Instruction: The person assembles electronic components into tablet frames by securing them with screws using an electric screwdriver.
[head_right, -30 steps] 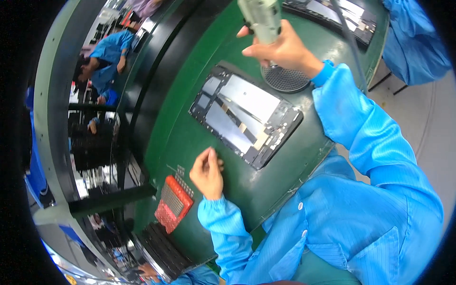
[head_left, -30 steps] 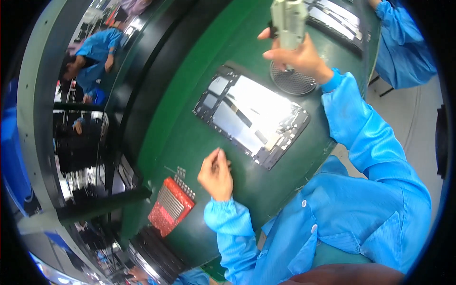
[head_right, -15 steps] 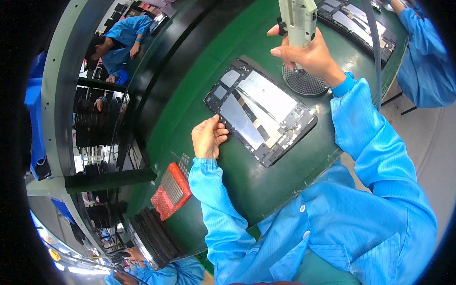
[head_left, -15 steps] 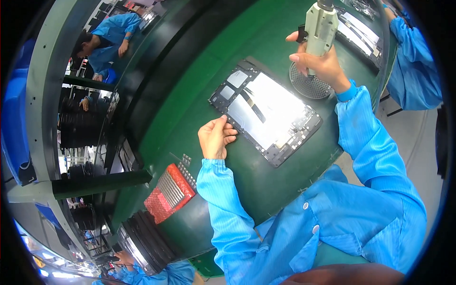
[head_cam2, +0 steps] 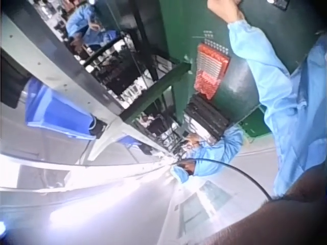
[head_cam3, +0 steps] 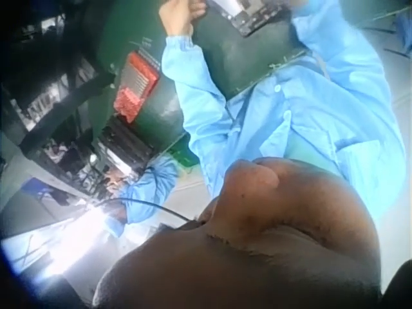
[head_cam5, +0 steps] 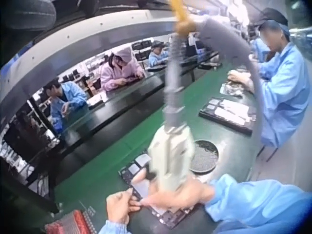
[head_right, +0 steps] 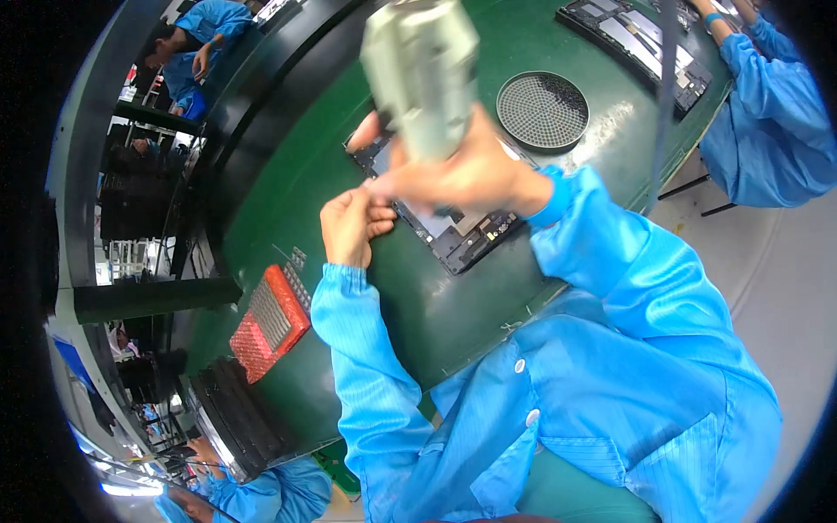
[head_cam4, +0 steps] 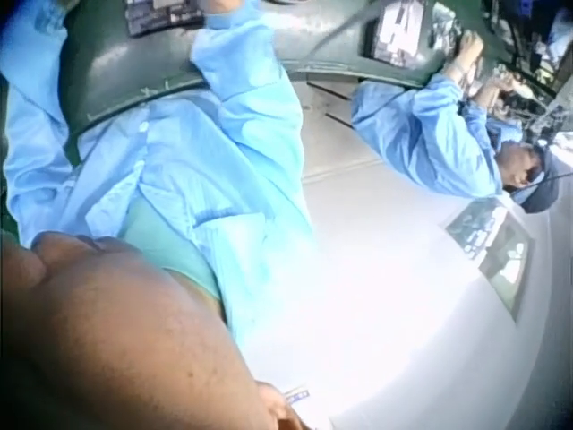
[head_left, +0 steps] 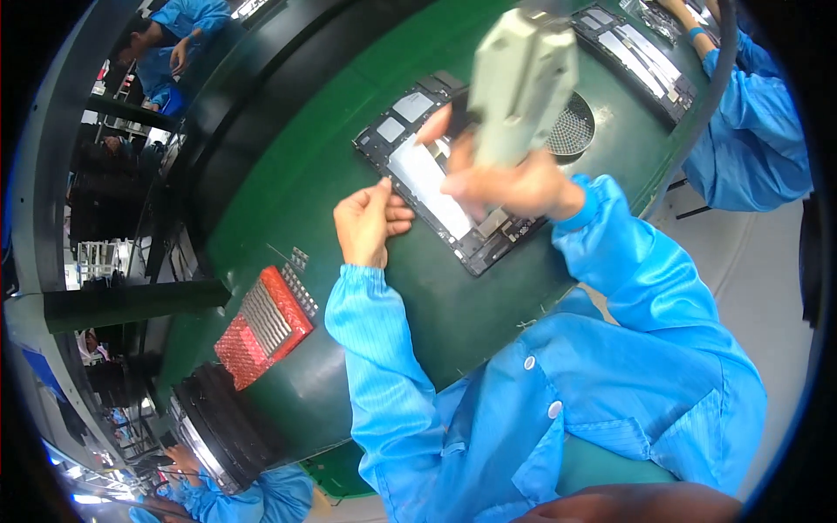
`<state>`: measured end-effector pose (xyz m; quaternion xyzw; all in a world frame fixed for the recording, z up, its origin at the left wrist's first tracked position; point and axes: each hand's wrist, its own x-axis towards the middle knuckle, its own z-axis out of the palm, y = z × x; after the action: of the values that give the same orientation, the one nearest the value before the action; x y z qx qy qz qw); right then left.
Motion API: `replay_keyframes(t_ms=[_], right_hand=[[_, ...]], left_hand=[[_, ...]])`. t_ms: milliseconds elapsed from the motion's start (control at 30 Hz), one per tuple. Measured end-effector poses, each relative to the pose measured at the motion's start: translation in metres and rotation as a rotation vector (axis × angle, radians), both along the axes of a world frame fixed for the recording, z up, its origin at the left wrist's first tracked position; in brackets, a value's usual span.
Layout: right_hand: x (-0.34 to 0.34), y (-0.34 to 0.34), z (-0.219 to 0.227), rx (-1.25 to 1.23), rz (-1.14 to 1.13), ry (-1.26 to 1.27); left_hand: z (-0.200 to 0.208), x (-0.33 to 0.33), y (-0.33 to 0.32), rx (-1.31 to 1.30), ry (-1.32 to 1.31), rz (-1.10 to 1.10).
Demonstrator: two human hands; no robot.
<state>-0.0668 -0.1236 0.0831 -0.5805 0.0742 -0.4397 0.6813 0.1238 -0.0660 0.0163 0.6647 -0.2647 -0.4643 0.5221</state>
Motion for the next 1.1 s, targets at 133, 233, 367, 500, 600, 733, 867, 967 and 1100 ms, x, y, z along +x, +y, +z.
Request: replay_keyframes(t_ms=[133,233,367,500,600,733,867,967,1100], right_hand=[[0.02,0.013,-0.006,0.034,0.092,0.101],[0.025,0.017,-0.007,0.091,0.211,0.219],[0.028,0.018,-0.011,0.045,0.192,0.265],[0.032,0.02,-0.011,0.088,0.166,0.249],[0.033,0.018,-0.016,0.081,0.184,0.264],[0.032,0.018,-0.016,0.106,0.173,0.263],[0.032,0.022,-0.018,0.099,0.182,0.263],[0.029,0.027,-0.02,0.015,0.142,0.284],[0.029,0.03,-0.026,-0.042,0.144,0.287]], left_hand=[[0.004,-0.018,0.042,0.013,0.032,-0.247],[0.005,-0.028,0.059,0.011,0.043,-0.273],[0.008,-0.031,0.058,0.015,0.031,-0.297],[0.006,-0.03,0.06,0.015,0.019,-0.3],[0.005,-0.029,0.06,0.016,0.021,-0.302],[0.004,-0.029,0.057,-0.003,0.028,-0.305],[0.003,-0.029,0.059,-0.006,0.037,-0.299],[0.006,-0.029,0.061,-0.004,0.018,-0.312],[0.006,-0.03,0.062,-0.014,0.013,-0.317]])
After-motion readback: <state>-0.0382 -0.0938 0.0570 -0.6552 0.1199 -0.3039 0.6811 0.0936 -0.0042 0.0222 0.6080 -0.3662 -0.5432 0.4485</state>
